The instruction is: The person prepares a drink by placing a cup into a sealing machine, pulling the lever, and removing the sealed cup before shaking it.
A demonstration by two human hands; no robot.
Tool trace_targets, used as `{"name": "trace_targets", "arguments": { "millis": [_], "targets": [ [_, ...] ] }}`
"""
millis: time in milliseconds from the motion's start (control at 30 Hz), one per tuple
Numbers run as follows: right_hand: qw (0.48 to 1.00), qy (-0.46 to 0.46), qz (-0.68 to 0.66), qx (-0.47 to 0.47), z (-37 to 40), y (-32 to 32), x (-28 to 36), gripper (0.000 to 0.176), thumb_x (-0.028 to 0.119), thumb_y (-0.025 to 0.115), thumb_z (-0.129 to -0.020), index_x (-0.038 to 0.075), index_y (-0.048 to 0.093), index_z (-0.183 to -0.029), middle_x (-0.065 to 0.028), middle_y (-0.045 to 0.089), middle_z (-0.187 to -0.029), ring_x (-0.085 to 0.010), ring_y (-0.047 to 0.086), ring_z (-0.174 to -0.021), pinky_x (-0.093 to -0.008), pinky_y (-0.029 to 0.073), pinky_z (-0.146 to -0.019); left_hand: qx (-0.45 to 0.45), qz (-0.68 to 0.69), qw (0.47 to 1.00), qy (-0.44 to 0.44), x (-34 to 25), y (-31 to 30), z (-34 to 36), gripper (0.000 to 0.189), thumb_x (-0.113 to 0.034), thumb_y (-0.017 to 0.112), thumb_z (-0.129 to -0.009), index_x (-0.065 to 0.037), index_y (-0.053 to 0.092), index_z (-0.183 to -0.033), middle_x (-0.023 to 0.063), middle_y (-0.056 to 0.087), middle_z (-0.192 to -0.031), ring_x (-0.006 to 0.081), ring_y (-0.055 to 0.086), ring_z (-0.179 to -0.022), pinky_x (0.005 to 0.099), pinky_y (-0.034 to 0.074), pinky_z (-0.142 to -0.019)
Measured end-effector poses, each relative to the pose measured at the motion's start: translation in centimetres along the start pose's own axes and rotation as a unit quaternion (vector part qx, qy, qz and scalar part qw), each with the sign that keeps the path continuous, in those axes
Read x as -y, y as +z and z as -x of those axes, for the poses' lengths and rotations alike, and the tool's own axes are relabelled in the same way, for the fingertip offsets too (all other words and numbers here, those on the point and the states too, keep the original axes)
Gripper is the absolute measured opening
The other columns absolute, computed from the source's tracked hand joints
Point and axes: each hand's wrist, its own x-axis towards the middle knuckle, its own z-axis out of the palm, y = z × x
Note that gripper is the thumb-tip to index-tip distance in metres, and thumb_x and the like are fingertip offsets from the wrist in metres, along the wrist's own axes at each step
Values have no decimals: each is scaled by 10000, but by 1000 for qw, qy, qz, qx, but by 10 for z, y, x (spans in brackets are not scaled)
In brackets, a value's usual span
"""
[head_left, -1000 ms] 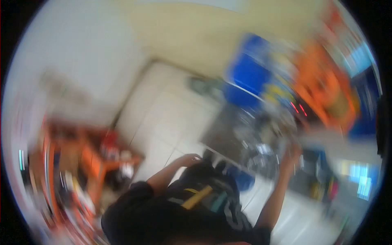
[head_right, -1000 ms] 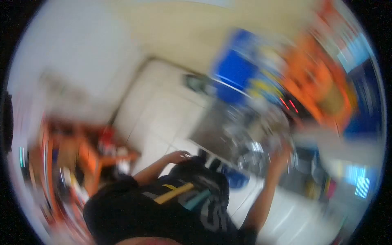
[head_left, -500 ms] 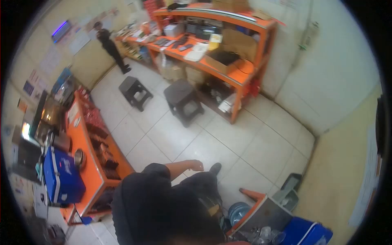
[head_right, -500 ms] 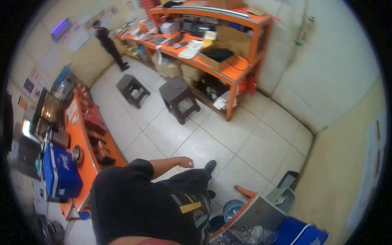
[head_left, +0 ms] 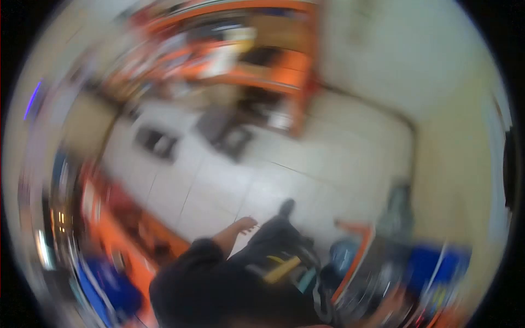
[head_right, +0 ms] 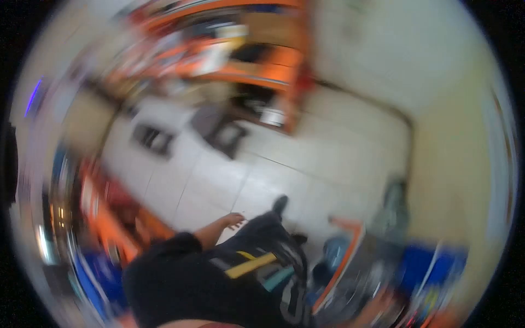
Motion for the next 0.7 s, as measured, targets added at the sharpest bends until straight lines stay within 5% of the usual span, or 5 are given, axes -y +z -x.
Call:
{"name": "trace_targets", "arguments": {
  "millis": [33,67,233,333,700],
  "targets": [
    [990,96,17,-101,25,5,95,273,273,659,-982,31,719,-1094,-136,728,-984,-237,677,-891,-380,530,-823,13,-10,1000,-6,0,-10,-9,472,-462,583,-966,-131,601,-1301,73,654,-1247,263,659,-1085,550,563,-791],
    [985,153,-55,63,28,-16,109,304,296,651,-982,23,708,-1100,-110,713,-942,-206,647,-855,-371,504,-791,16,-49,999,0,-22,-14,12,479,-468,616,-938,-137,603,-1284,92,668,-1238,273,653,-1100,539,539,-829],
    [971,233,-40,-35,103,-31,136,194,206,700,-922,19,743,-948,-166,737,-833,-313,701,-728,-399,523,-690,133,-264,952,85,-100,-55,-10,417,-358,603,-945,-149,577,-1305,98,656,-1237,266,655,-1078,512,548,-822],
    [930,329,-128,-108,163,-38,125,197,203,686,-933,16,745,-950,-145,734,-806,-221,697,-698,-347,526,-678,174,-377,905,89,-178,-47,-28,394,-292,596,-949,-157,562,-1317,102,649,-1236,262,656,-1065,496,553,-817],
    [827,466,-225,-220,282,-42,89,302,152,737,-890,48,703,-1171,-101,727,-780,-183,684,-658,-320,534,-650,234,-415,853,215,-369,147,-27,477,-155,605,-948,-192,485,-1408,107,613,-1243,246,636,-1075,435,560,-837]
  ]
}}
